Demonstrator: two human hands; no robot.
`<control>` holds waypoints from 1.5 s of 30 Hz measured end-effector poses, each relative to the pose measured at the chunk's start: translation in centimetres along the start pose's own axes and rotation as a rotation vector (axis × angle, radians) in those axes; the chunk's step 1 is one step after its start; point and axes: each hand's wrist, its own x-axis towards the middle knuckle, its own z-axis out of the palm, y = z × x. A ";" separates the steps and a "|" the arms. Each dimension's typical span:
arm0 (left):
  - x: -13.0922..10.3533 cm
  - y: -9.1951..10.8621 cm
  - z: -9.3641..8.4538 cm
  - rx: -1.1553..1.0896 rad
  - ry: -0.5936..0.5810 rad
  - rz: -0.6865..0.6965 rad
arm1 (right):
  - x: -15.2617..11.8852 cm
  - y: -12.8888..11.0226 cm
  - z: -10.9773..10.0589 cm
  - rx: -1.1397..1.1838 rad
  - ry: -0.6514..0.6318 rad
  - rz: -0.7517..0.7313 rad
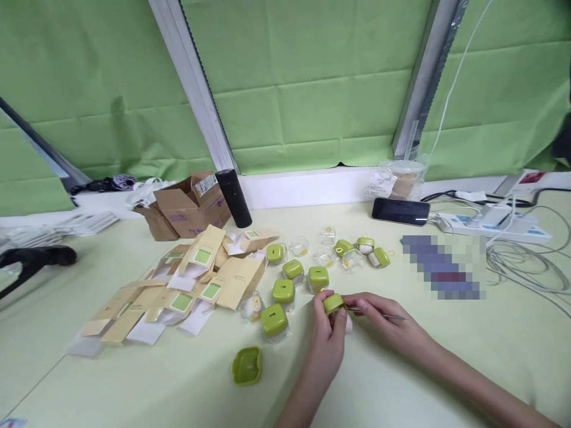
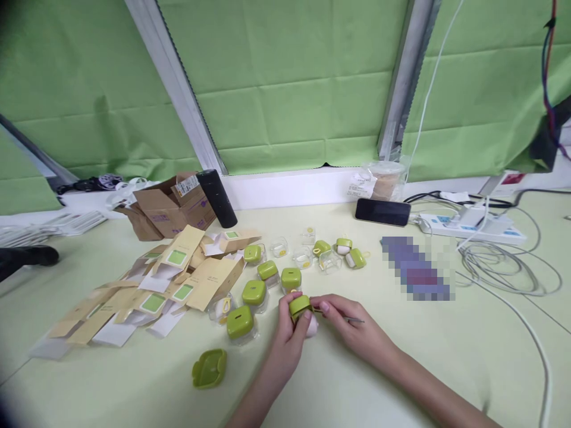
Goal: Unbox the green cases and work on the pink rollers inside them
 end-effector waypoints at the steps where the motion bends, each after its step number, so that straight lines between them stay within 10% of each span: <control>1: 0.1 -0.1 0.0 0.051 0.036 0.042 | 0.0 0.2 0.0 0.022 0.013 0.013; 6: 0.2 0.2 -1.0 0.168 0.185 0.150 | 0.0 0.7 -0.4 -0.113 0.062 -0.027; 11: 0.7 0.9 -1.5 -0.149 0.318 0.136 | -0.1 -0.4 -1.0 -0.424 0.224 -0.393; 19: -0.3 1.8 -1.2 -0.688 0.051 -0.065 | -0.1 -2.8 0.2 -0.934 0.279 -0.789; 45: -0.8 1.2 -0.8 -0.428 -0.097 -0.008 | -0.5 -3.0 0.6 -1.007 0.268 -0.860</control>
